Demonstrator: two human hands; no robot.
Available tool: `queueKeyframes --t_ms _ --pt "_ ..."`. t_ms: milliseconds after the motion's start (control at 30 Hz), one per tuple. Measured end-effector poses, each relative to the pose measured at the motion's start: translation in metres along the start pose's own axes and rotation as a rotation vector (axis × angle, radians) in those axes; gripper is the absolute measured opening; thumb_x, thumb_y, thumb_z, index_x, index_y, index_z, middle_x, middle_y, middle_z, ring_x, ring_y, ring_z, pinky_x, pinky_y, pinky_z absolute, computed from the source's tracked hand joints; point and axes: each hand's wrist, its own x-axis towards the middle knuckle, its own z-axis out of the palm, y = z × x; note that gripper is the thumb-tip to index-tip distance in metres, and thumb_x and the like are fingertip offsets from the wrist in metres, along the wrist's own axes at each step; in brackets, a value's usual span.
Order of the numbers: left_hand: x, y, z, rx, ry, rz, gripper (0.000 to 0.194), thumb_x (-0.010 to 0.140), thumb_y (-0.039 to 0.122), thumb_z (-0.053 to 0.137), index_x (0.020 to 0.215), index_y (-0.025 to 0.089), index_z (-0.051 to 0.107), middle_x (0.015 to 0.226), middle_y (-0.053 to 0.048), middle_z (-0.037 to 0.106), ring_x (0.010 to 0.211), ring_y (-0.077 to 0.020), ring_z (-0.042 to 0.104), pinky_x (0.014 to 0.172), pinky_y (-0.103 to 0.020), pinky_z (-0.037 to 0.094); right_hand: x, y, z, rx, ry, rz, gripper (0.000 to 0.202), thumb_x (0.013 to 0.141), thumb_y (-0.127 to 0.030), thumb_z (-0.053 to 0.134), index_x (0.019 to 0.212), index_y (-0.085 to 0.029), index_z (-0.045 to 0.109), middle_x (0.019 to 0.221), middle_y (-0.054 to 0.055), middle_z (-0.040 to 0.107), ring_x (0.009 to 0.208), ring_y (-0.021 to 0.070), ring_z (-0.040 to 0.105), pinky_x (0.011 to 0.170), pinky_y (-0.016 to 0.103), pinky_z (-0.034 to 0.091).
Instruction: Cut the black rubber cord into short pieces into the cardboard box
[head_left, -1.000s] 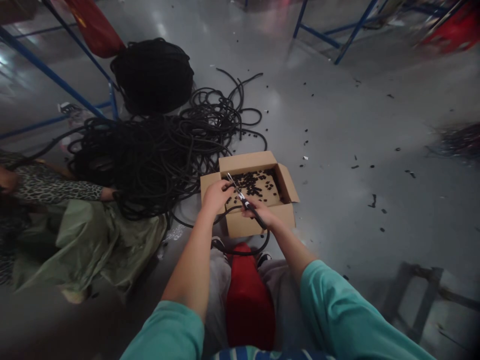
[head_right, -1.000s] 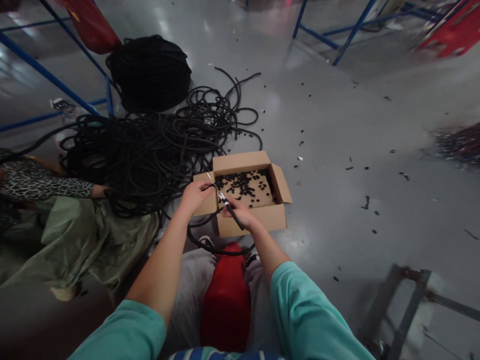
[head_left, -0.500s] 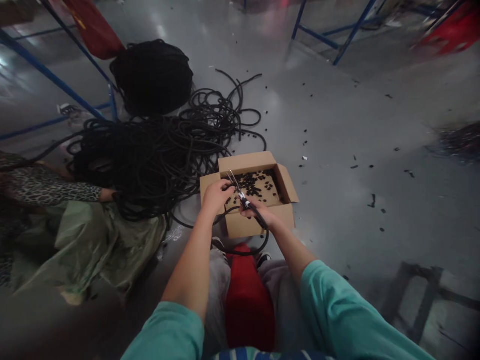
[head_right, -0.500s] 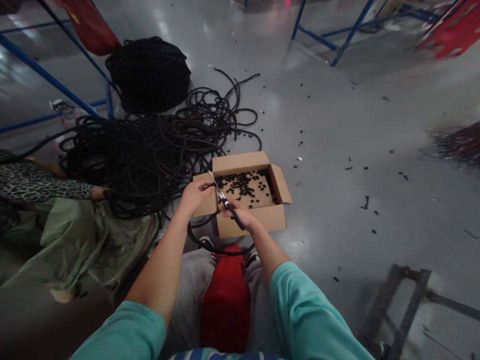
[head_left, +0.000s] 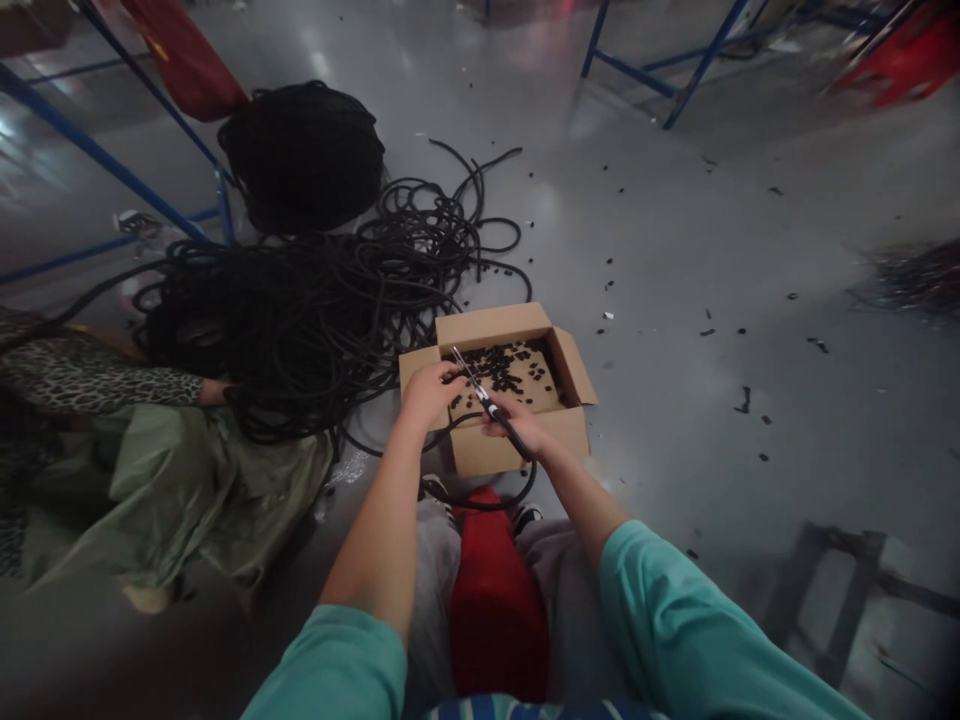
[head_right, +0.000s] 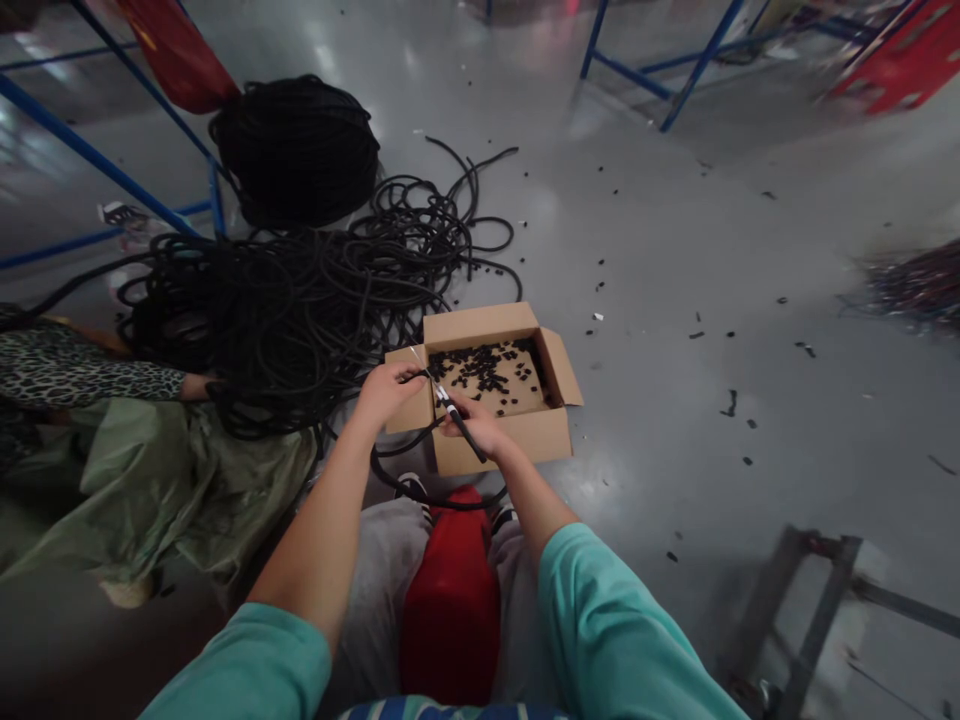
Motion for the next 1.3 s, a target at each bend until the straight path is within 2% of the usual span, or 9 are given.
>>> queueKeyframes --t_ms 300,633,800,967,1067,1167,1300 --pt "0.001 0.002 0.001 -0.062 0.033 0.01 0.026 0.067 0.027 0.054 0.087 0.016 0.068 0.085 -0.005 0.069 0.076 -0.0165 0.06 0.069 -0.026 0.044 0.005 0.006 -0.001 -0.007 0.017 -0.077 0.054 0.05 -0.019 0.06 0.104 -0.018 0.059 0.06 -0.006 0.048 0.056 0.0092 0.042 0.058 0.024 0.034" --pt "-0.002 -0.001 -0.005 -0.188 -0.012 -0.017 0.03 0.068 0.032 0.055 0.089 0.014 0.067 0.086 -0.007 0.068 0.072 -0.0157 0.059 0.066 -0.027 0.046 0.005 0.007 -0.003 -0.086 0.046 -0.122 0.046 0.05 -0.019 0.058 0.096 -0.016 0.063 0.059 -0.005 0.043 0.054 0.0082 0.037 0.053 0.022 0.029" --pt "-0.001 -0.002 -0.007 -0.211 -0.026 -0.026 0.024 0.068 0.027 0.056 0.085 0.015 0.066 0.082 -0.006 0.068 0.071 -0.0154 0.059 0.066 -0.027 0.045 0.004 0.008 -0.003 -0.138 0.078 -0.138 0.044 0.051 -0.018 0.056 0.094 -0.015 0.063 0.058 -0.006 0.041 0.052 0.0071 0.034 0.05 0.021 0.026" --pt "-0.003 0.001 -0.008 -0.329 -0.038 -0.045 0.022 0.067 0.022 0.054 0.087 0.014 0.06 0.073 -0.003 0.064 0.056 -0.0098 0.054 0.058 -0.024 0.043 -0.001 0.002 -0.005 -0.119 0.057 -0.092 0.047 0.052 -0.019 0.056 0.098 -0.013 0.062 0.053 -0.006 0.04 0.047 0.0059 0.032 0.046 0.021 0.025" --pt "-0.003 0.001 -0.008 -0.398 -0.07 -0.076 0.019 0.068 0.023 0.054 0.084 0.014 0.057 0.064 0.0 0.06 0.047 -0.0074 0.049 0.051 -0.022 0.041 -0.005 -0.004 -0.007 -0.065 -0.031 -0.014 0.051 0.053 -0.023 0.056 0.103 -0.012 0.059 0.049 -0.007 0.04 0.042 0.0065 0.033 0.043 0.021 0.026" --pt "-0.003 0.0 -0.008 -0.459 -0.108 -0.064 0.018 0.071 0.029 0.052 0.079 0.014 0.056 0.057 0.001 0.056 0.043 -0.0063 0.044 0.047 -0.021 0.037 -0.006 -0.007 -0.008 -0.014 -0.12 -0.016 0.054 0.052 -0.024 0.057 0.105 -0.015 0.057 0.054 -0.005 0.046 0.047 0.0083 0.039 0.047 0.022 0.031" --pt "-0.004 0.002 -0.007 -0.47 -0.18 -0.031 0.028 0.075 0.039 0.047 0.061 0.015 0.049 0.052 0.002 0.052 0.04 -0.005 0.04 0.043 -0.02 0.032 -0.005 -0.009 -0.007 0.006 -0.083 -0.076 0.052 0.05 -0.022 0.062 0.102 -0.017 0.058 0.064 -0.004 0.05 0.059 0.01 0.044 0.059 0.025 0.036"
